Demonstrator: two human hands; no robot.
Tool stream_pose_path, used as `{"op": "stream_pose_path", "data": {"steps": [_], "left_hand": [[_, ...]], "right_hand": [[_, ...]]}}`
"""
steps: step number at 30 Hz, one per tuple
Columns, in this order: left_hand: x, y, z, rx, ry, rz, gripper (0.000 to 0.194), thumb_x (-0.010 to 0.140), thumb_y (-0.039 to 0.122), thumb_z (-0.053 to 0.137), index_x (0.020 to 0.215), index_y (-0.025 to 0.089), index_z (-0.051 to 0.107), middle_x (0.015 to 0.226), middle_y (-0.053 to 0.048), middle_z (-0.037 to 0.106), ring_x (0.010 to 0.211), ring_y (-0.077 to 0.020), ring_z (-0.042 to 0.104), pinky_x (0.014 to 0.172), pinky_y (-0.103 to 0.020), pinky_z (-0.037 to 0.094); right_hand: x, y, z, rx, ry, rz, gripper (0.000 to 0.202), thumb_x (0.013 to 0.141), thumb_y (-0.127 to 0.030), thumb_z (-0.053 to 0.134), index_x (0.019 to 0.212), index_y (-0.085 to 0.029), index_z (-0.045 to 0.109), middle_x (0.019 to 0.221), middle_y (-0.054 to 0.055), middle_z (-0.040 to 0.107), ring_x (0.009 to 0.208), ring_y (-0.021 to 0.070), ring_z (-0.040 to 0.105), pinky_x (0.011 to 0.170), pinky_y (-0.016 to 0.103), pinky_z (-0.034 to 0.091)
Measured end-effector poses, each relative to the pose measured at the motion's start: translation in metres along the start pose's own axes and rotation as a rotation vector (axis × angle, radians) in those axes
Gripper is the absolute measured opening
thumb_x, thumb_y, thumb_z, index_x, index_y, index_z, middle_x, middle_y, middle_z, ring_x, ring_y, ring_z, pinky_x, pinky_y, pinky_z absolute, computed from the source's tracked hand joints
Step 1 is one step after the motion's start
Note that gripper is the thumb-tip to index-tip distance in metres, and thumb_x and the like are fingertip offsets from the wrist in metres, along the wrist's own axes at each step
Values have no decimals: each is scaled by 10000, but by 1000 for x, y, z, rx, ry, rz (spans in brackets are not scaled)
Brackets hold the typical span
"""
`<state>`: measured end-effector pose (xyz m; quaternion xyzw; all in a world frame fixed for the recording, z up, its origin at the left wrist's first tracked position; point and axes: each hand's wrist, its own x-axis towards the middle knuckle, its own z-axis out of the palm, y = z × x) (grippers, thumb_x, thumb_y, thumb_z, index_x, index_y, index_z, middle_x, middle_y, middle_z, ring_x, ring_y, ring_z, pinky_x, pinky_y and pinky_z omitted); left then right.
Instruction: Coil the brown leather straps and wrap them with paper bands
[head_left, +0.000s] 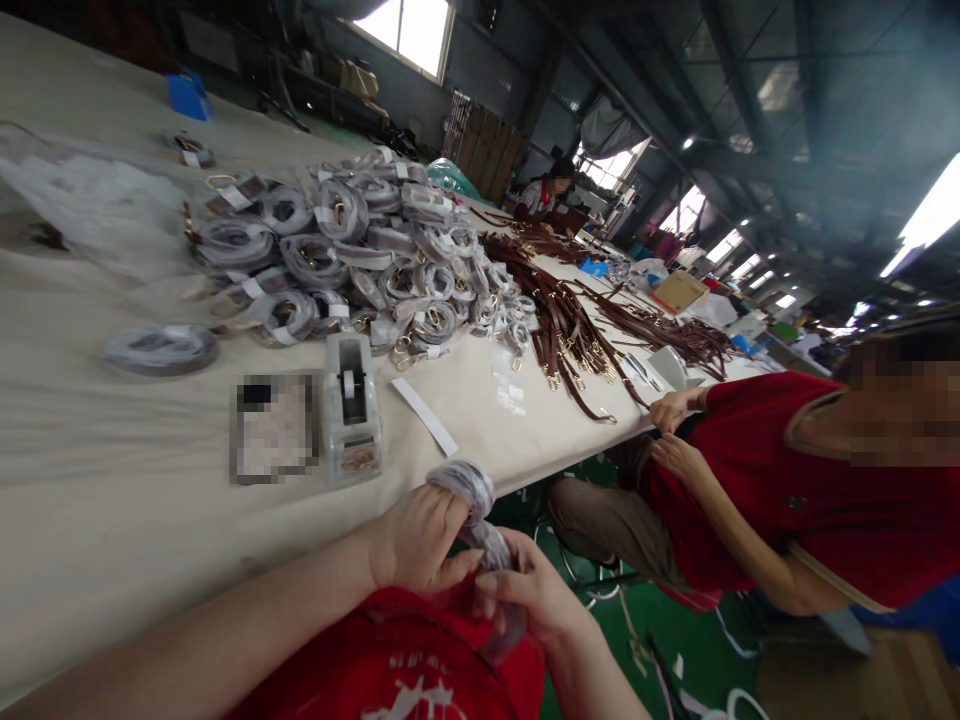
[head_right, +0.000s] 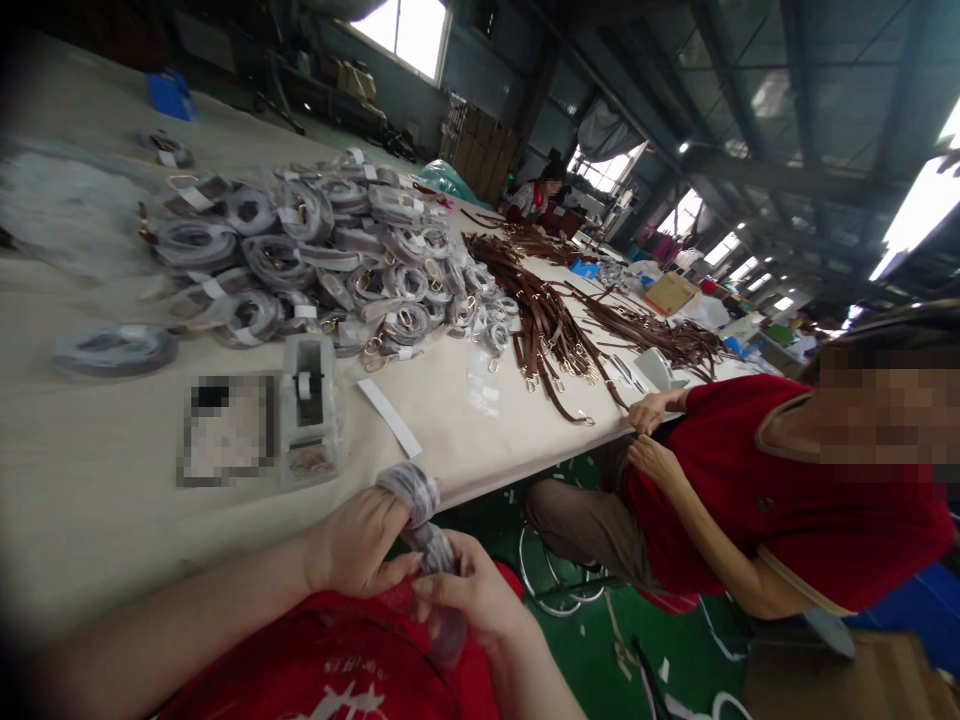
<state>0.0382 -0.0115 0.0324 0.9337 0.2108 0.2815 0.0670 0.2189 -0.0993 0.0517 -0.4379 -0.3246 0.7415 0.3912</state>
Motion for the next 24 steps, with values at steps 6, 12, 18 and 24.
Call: {"op": "stream_pose_path", "data": {"steps": [6, 12, 18, 24], "left_hand": [[-3, 6, 4, 43, -94, 30, 434, 857, 528, 531, 886, 113, 654, 748, -119, 686, 672, -278, 637, 631, -397, 512], [-5, 8, 5, 43, -212, 0, 376, 805, 485, 639, 931, 131, 650, 842, -108, 710, 754, -275, 647, 718, -389, 506], [-6, 11, 16, 63, -296, -55, 342, 896, 486, 586, 878, 149, 642, 770, -97, 713, 692, -262, 661, 645, -362, 498], [-6, 12, 15, 23, -342, -82, 396, 936, 512, 496, 829, 159, 640, 744, -100, 716, 661, -268, 681, 585, -336, 490]], "right_hand": [[-5, 5, -13, 80, -48, 184, 348, 617, -271, 840, 823, -88, 627, 574, 66, 717, 342, 117, 598, 315, 137, 439], [-9, 12, -29, 180, -85, 254, 279, 619, -214, 773, 827, -77, 648, 566, 66, 722, 328, 114, 591, 286, 121, 391], [-8, 16, -36, 231, -44, 194, 247, 618, -214, 745, 793, -76, 637, 497, 18, 665, 290, 76, 515, 314, 130, 386], [-14, 5, -40, -160, -14, 154, 326, 717, -370, 781, 836, -111, 623, 605, 35, 692, 413, 108, 579, 377, 164, 394]]}}
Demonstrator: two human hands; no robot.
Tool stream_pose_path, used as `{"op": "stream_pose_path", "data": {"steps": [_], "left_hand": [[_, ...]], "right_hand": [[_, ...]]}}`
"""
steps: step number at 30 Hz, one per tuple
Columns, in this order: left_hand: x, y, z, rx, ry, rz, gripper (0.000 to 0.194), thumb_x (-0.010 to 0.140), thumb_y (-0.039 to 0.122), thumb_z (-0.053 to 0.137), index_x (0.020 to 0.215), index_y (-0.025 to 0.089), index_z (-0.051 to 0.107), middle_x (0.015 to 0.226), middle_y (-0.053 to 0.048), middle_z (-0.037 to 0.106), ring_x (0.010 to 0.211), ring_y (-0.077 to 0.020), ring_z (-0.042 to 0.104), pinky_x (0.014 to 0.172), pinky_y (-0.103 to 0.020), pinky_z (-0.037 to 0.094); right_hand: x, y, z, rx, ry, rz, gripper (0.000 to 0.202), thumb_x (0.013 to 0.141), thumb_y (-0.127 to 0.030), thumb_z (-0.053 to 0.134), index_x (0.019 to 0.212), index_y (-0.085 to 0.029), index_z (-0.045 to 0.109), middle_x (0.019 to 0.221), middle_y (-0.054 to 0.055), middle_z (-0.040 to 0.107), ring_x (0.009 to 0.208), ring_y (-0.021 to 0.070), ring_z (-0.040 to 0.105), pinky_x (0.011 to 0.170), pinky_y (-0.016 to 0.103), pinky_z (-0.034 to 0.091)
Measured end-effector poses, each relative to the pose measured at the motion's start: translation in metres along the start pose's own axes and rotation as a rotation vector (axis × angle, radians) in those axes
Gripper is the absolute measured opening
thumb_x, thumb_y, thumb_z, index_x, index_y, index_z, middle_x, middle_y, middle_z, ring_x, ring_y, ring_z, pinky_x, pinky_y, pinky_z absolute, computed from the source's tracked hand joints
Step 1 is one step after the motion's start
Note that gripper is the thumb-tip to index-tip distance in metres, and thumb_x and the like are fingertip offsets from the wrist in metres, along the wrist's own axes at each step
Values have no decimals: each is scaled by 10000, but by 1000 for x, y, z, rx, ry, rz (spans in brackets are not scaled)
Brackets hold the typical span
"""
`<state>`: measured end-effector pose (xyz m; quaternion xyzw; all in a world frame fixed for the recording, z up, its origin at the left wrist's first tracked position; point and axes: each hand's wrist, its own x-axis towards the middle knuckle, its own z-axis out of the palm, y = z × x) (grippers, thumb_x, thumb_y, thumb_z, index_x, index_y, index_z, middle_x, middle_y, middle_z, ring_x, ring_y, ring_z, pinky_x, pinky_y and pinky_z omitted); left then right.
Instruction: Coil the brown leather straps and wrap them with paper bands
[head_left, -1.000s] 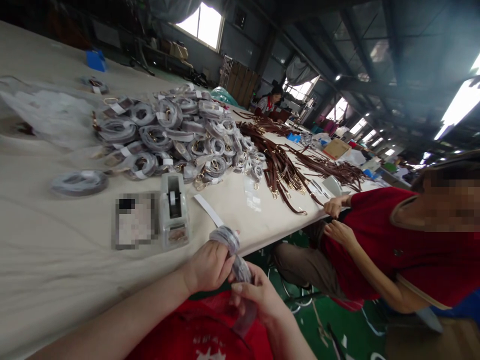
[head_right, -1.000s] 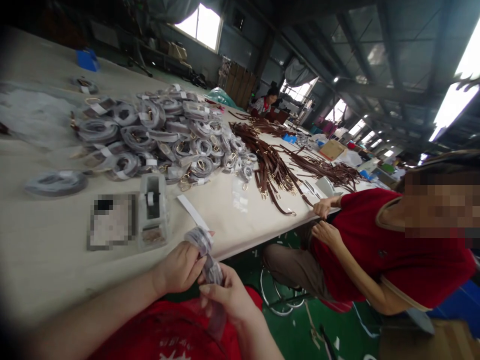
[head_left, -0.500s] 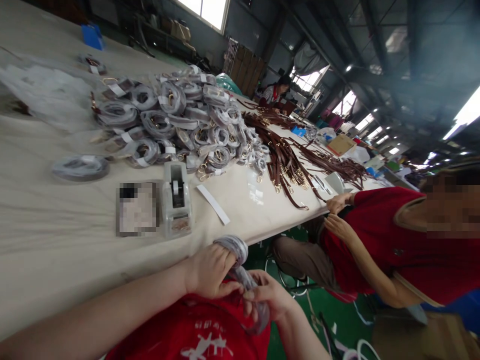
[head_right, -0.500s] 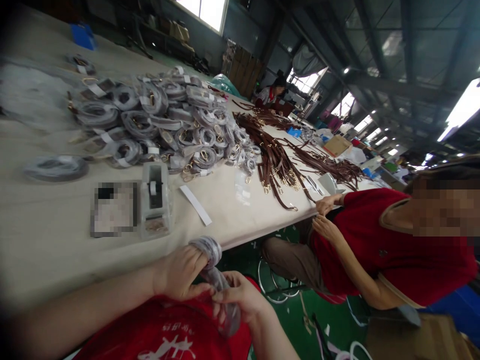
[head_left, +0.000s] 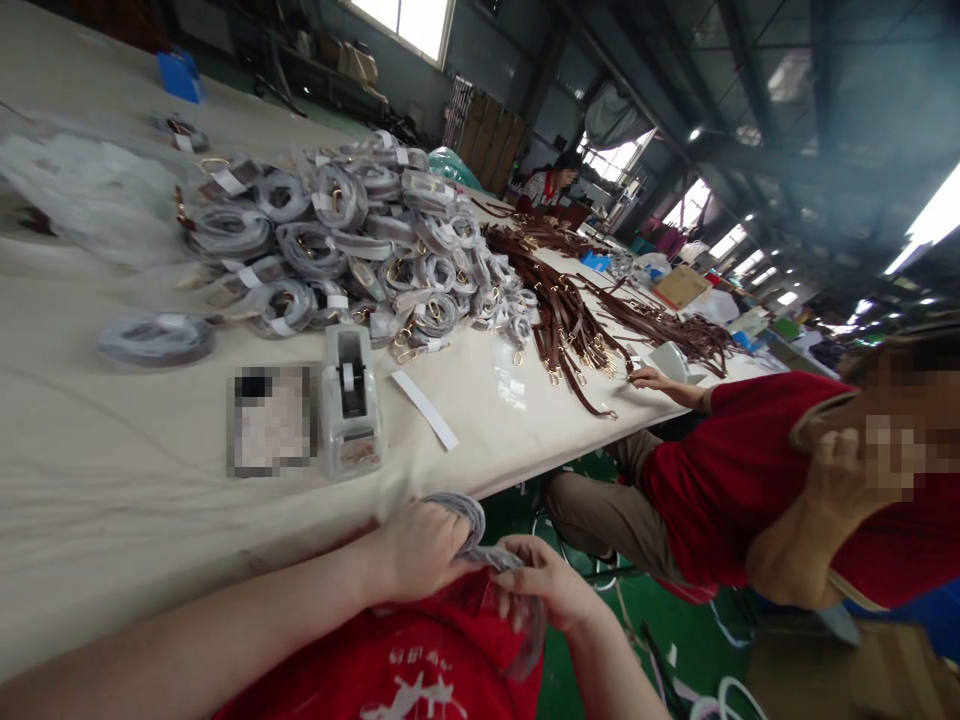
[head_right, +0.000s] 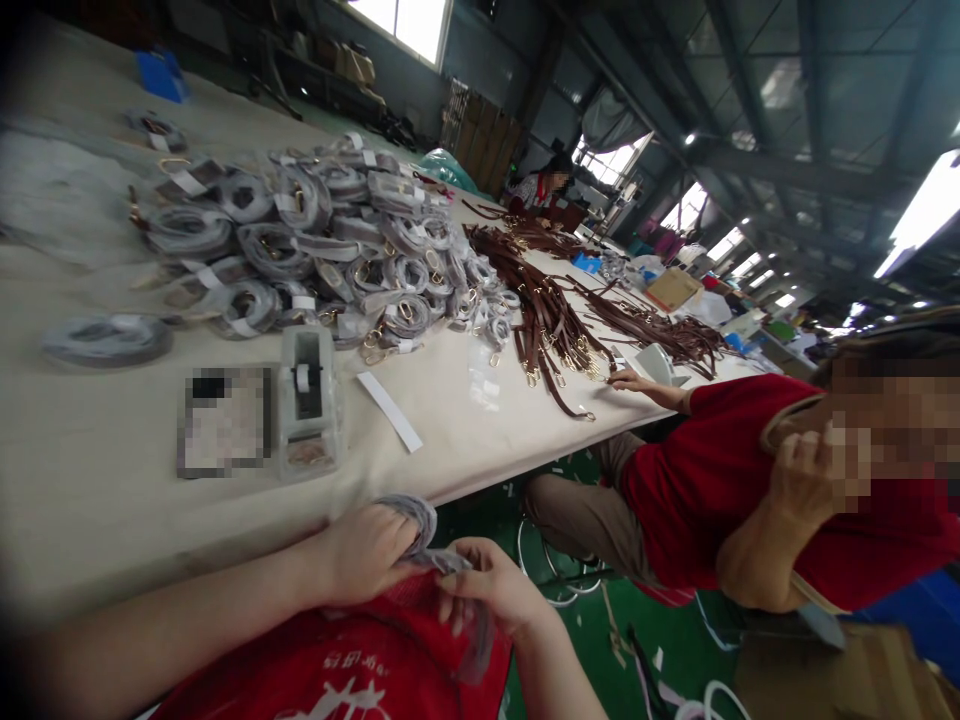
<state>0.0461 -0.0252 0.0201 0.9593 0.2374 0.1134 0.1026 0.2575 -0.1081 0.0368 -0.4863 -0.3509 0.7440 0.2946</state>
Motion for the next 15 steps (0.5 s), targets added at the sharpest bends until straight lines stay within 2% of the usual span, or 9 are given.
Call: {"op": "stream_pose_path", "data": {"steps": [3, 5, 7, 9, 11, 15], "left_hand": [[-3, 0, -4, -212, -58, -100, 374, 895, 509, 541, 750, 179, 639, 705, -84, 706, 640, -278, 681, 547, -320, 454], [-5, 0, -7, -454, -89, -193, 366, 868, 505, 568, 672, 200, 613, 646, -48, 681, 588, -243, 660, 507, -286, 414], [-6, 0, -8, -786, -185, -287, 433, 878, 549, 533, 605, 214, 559, 550, -6, 626, 478, -184, 597, 433, -248, 360], [-6, -2, -9, -1126, -349, -354, 523, 886, 634, 467, 573, 218, 517, 455, 23, 561, 359, -136, 493, 361, -224, 305], [-6, -5, -10, -1366, -495, -385, 579, 869, 707, 434, 593, 209, 543, 392, 37, 527, 281, -108, 399, 317, -211, 269], [-7, -12, -11, -1629, -608, -427, 648, 827, 759, 459, 690, 158, 658, 359, 16, 554, 229, -94, 363, 273, -190, 208]], "right_hand": [[-9, -16, 2, -545, 156, -202, 286, 811, -383, 734, 967, -148, 683, 845, 65, 723, 720, 174, 663, 649, 271, 514], [-12, -26, 5, -882, 249, -326, 240, 891, -363, 658, 1045, -190, 719, 970, 80, 715, 873, 208, 649, 802, 324, 499], [-11, -32, 8, -1083, 297, -383, 259, 958, -363, 564, 1101, -218, 723, 1015, 89, 711, 941, 231, 636, 873, 354, 478], [-8, -33, 10, -1168, 324, -392, 299, 991, -371, 502, 1148, -220, 707, 1034, 94, 713, 973, 242, 634, 901, 365, 471], [-3, -32, 11, -1190, 327, -375, 333, 1008, -382, 460, 1165, -207, 696, 1047, 100, 715, 978, 248, 641, 906, 367, 472], [4, -29, 15, -1099, 241, -347, 405, 1033, -406, 369, 1174, -199, 687, 1078, 106, 717, 990, 251, 649, 909, 367, 474]]}}
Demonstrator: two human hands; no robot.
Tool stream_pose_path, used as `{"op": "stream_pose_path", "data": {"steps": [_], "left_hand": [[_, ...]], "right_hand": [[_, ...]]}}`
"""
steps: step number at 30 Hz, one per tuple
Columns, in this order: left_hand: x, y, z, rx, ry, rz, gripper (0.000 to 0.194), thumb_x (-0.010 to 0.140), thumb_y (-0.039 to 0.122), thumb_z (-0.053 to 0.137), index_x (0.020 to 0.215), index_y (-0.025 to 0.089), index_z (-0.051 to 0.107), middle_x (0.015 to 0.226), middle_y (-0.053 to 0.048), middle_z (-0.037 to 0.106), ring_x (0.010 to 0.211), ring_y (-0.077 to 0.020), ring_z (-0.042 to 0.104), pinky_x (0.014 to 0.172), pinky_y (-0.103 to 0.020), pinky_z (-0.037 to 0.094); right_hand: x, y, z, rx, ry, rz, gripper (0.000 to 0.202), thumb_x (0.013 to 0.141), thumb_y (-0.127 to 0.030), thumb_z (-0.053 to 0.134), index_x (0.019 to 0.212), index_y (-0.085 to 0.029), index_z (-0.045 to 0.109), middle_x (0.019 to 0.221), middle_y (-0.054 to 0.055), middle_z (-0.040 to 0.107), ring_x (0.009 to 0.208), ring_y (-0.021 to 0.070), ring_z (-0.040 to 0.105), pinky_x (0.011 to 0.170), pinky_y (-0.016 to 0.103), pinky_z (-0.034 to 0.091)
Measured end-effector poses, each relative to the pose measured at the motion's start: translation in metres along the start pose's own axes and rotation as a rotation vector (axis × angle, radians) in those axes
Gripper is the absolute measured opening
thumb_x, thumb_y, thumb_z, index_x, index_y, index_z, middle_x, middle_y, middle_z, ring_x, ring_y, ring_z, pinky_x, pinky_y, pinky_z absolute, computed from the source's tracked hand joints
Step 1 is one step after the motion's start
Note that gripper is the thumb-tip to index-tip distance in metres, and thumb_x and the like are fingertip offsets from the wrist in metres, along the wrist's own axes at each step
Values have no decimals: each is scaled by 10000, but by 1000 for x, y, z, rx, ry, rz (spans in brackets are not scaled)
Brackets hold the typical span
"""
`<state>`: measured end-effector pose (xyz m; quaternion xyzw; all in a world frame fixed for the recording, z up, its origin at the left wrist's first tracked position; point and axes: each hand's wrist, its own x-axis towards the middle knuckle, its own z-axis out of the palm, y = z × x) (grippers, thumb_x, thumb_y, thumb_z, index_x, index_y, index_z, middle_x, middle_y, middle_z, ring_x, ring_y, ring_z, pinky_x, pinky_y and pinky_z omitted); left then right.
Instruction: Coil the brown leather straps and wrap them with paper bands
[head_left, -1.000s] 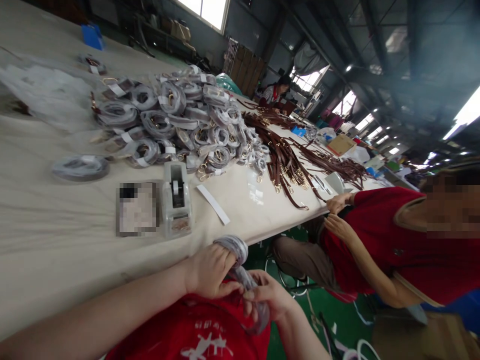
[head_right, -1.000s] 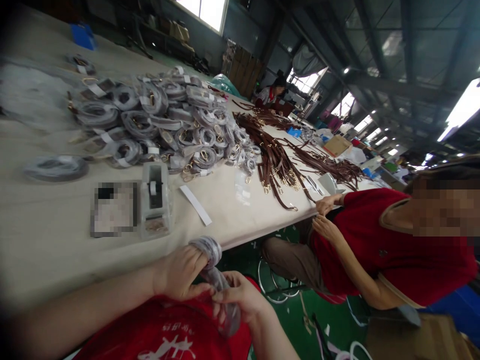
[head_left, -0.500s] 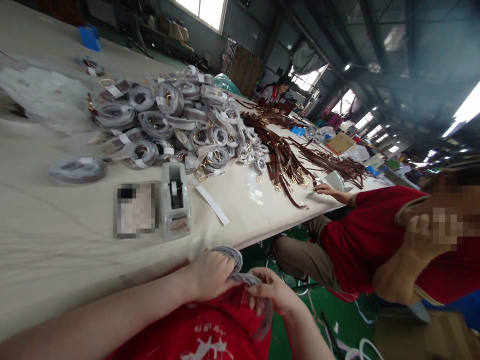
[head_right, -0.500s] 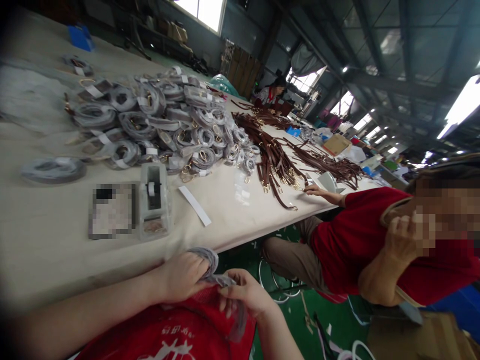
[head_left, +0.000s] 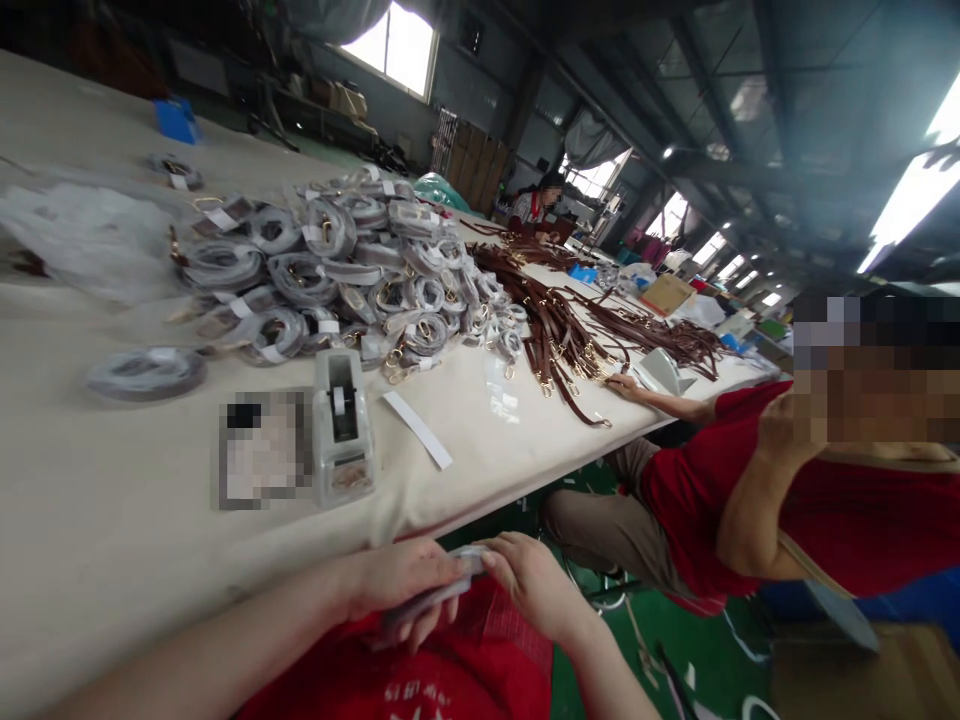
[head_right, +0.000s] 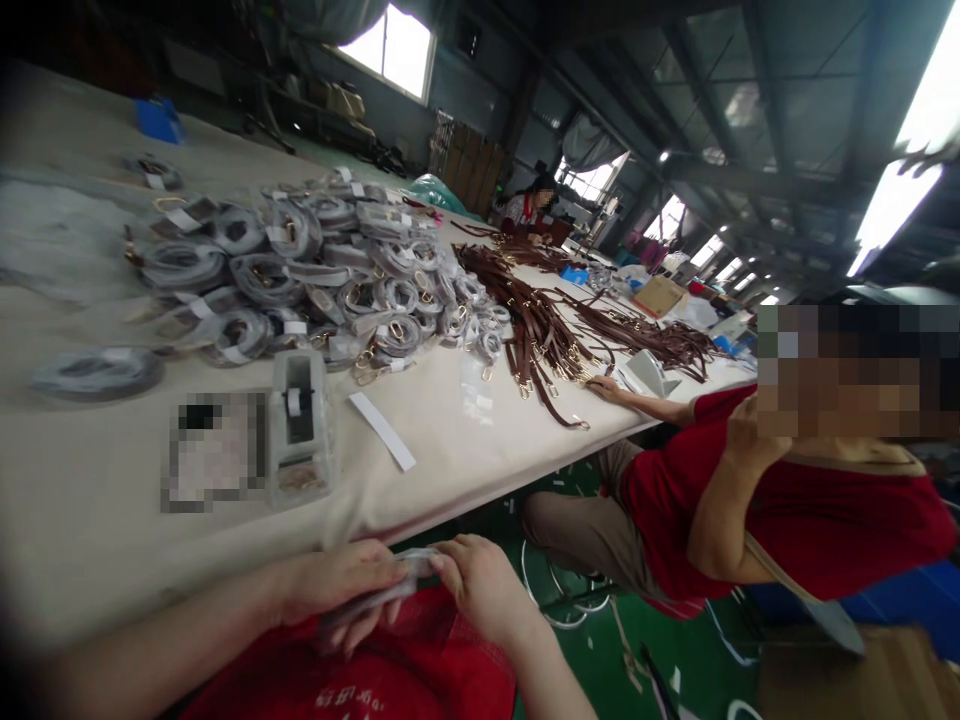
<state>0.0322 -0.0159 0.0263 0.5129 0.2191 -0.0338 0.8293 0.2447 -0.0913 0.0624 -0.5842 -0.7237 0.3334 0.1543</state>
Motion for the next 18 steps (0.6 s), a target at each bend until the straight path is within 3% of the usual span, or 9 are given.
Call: {"op": "stream_pose_path", "data": {"steps": [5, 10, 12, 15, 18], "left_hand": [[3, -9, -6, -356, -10, 72, 646, 838, 710, 510, 692, 108, 693, 395, -29, 616, 245, -94, 431, 277, -177, 322], [14, -16, -7, -631, -19, 126, 712, 935, 655, 358, 615, 101, 672, 312, -4, 510, 233, -89, 401, 312, -187, 398], [16, -17, -5, -724, -22, 142, 742, 949, 657, 285, 612, 117, 667, 287, 8, 469, 250, -109, 445, 334, -196, 418], [13, -19, 0, -816, -33, 166, 760, 932, 686, 269, 657, 116, 690, 326, -7, 517, 301, -139, 515, 356, -222, 420], [10, -25, 4, -841, -39, 164, 702, 880, 688, 398, 724, 86, 725, 438, -54, 637, 372, -158, 577, 435, -258, 475]], "right_hand": [[4, -8, 31, 405, 128, -37, 485, 1026, -511, 295, 1246, -209, 604, 1147, 100, 671, 1029, 239, 616, 967, 370, 457], [15, -5, 72, 517, 247, -18, 595, 947, -688, 276, 1121, -238, 624, 1061, 111, 647, 1006, 268, 575, 967, 410, 458], [20, -5, 77, 552, 294, 14, 601, 935, -707, 291, 1073, -228, 626, 1030, 110, 645, 977, 261, 577, 950, 406, 463], [23, -9, 74, 615, 327, 54, 540, 925, -690, 386, 976, -209, 626, 944, 92, 648, 894, 237, 589, 891, 383, 482], [21, -17, 68, 765, 250, 24, 470, 930, -661, 423, 855, -220, 568, 717, 41, 616, 657, 191, 578, 682, 333, 512]]}}
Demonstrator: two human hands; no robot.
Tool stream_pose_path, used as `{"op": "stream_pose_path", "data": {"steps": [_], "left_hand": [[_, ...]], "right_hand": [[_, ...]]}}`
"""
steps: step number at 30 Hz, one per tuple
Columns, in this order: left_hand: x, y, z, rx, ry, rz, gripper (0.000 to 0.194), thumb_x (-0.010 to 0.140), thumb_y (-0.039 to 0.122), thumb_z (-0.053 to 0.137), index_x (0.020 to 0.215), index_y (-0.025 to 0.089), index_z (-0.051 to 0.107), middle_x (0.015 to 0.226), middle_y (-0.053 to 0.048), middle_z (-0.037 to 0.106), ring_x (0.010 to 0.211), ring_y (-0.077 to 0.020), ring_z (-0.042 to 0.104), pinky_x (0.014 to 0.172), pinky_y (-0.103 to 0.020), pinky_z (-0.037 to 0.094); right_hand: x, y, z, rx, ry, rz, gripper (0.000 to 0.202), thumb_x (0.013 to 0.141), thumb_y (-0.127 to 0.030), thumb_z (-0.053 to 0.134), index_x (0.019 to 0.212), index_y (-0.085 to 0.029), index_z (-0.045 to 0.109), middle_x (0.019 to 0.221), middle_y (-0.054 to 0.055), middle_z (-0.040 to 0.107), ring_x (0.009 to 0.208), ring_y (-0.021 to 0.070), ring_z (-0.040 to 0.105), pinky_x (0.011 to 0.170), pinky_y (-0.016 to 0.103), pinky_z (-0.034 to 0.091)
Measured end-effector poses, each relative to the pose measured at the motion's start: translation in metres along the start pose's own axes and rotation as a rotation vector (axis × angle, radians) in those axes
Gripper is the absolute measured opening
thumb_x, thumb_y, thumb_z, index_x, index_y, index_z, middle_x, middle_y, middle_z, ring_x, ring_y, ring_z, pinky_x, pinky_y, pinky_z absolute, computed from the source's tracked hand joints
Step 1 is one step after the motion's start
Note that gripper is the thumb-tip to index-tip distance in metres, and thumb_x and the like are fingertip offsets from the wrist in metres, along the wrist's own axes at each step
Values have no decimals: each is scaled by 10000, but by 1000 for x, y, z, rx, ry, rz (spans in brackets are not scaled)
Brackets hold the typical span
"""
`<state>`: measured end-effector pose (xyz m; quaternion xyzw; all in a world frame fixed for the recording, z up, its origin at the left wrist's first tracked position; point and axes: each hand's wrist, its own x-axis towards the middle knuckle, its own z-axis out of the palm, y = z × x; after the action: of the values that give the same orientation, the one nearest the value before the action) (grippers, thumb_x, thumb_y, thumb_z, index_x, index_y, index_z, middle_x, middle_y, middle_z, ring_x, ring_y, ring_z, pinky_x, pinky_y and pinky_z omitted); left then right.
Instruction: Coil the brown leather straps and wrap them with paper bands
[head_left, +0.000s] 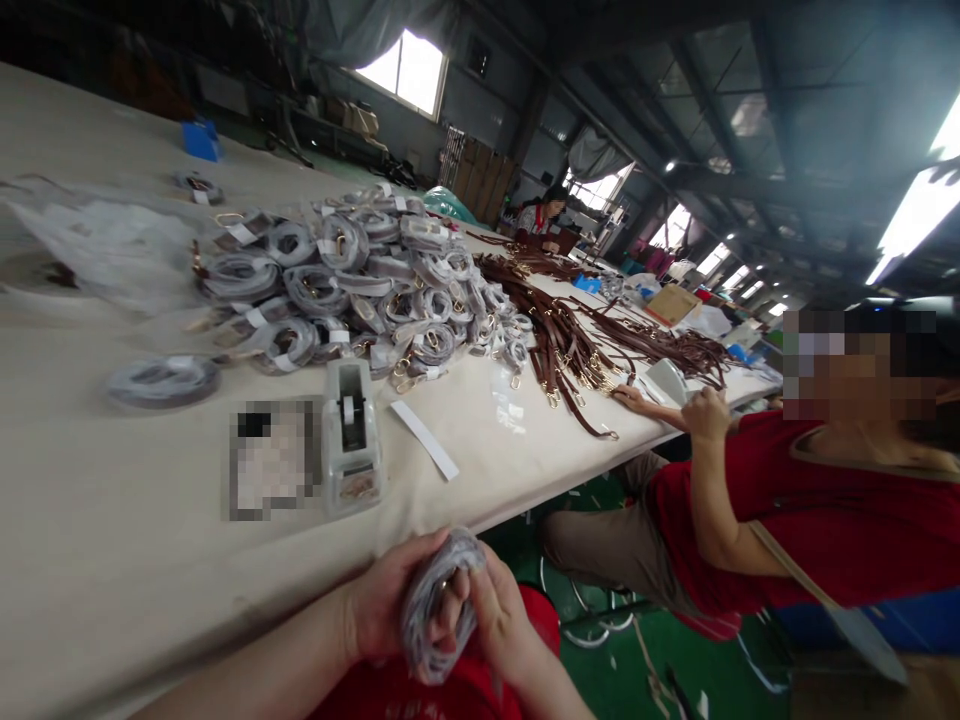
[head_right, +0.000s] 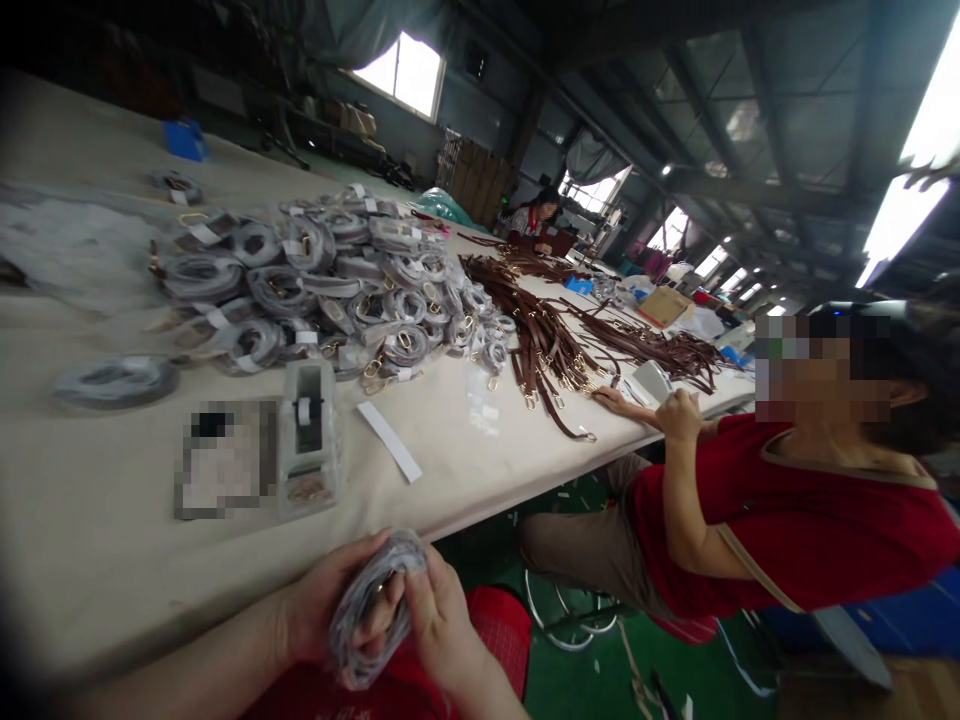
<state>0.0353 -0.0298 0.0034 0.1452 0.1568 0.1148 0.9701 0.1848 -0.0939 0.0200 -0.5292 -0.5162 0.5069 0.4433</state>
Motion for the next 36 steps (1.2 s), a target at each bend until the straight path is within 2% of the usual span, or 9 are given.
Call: {"op": "stream_pose_path", "data": {"steps": [4, 9, 14, 19, 21, 24, 28, 31, 36], "left_hand": [[-3, -7, 0, -39, 19, 17, 650, 838, 658, 522, 749, 51, 736, 581, -114, 729, 435, -144, 613, 548, -256, 507], [-7, -11, 11, -109, 55, -56, 766, 861, 747, 409, 720, 66, 730, 598, -120, 737, 494, -169, 653, 502, -233, 461], [-11, -12, 8, 76, 2, -158, 825, 729, 831, 518, 707, 38, 743, 646, -164, 748, 517, -190, 659, 495, -251, 459], [-18, 1, 1, 190, 157, 109, 432, 756, 547, 744, 783, 116, 741, 710, -62, 756, 629, -163, 659, 636, -249, 496], [-20, 8, 3, 372, 211, 206, 391, 805, 519, 704, 893, 139, 735, 828, -56, 766, 756, -182, 673, 724, -267, 503], [-20, 14, 12, 931, 204, 301, 520, 780, 556, 706, 1129, 170, 688, 1054, -80, 744, 947, -244, 660, 841, -319, 491], [-12, 13, 23, 1416, 201, 300, 538, 698, 557, 770, 1066, 168, 717, 922, -58, 748, 831, -270, 671, 731, -299, 493], [-11, 11, 20, 1349, 224, 322, 540, 730, 567, 740, 1091, 167, 708, 897, -42, 757, 788, -254, 681, 667, -270, 502], [-11, 17, 4, 1064, 469, 461, 466, 780, 475, 706, 1087, 125, 682, 913, -83, 773, 807, -252, 704, 733, -305, 550]], "right_hand": [[-6, -11, 1, 83, -81, 36, 439, 937, -659, 407, 810, -247, 485, 573, -8, 553, 524, 175, 568, 541, 299, 481], [-15, -16, -1, 65, -120, 52, 433, 946, -661, 380, 802, -255, 427, 559, -22, 553, 508, 163, 574, 519, 273, 459], [-24, -18, -5, -45, -240, 0, 389, 1005, -571, 302, 846, -242, 436, 596, -16, 553, 550, 163, 587, 573, 268, 469], [-26, -31, -26, -473, -129, -103, 347, 1007, -489, 341, 879, -223, 523, 802, 34, 574, 711, 176, 545, 672, 275, 430], [-23, -39, -35, -595, -203, -24, 335, 996, -469, 381, 846, -211, 534, 769, 23, 565, 670, 162, 512, 634, 264, 393], [-15, -46, -39, -776, -332, 103, 255, 938, -407, 517, 814, -192, 577, 718, 19, 601, 623, 155, 508, 580, 259, 327], [-4, -42, -35, -684, -343, 180, 117, 849, -279, 605, 900, -181, 646, 811, 25, 673, 695, 171, 570, 603, 246, 353], [-5, -31, -38, -482, -287, 241, 134, 840, -282, 628, 888, -158, 646, 750, -10, 622, 664, 138, 519, 586, 223, 366], [-14, -14, -43, -278, -205, 227, 318, 838, -430, 691, 941, -132, 646, 762, -11, 613, 673, 129, 504, 600, 217, 403]]}}
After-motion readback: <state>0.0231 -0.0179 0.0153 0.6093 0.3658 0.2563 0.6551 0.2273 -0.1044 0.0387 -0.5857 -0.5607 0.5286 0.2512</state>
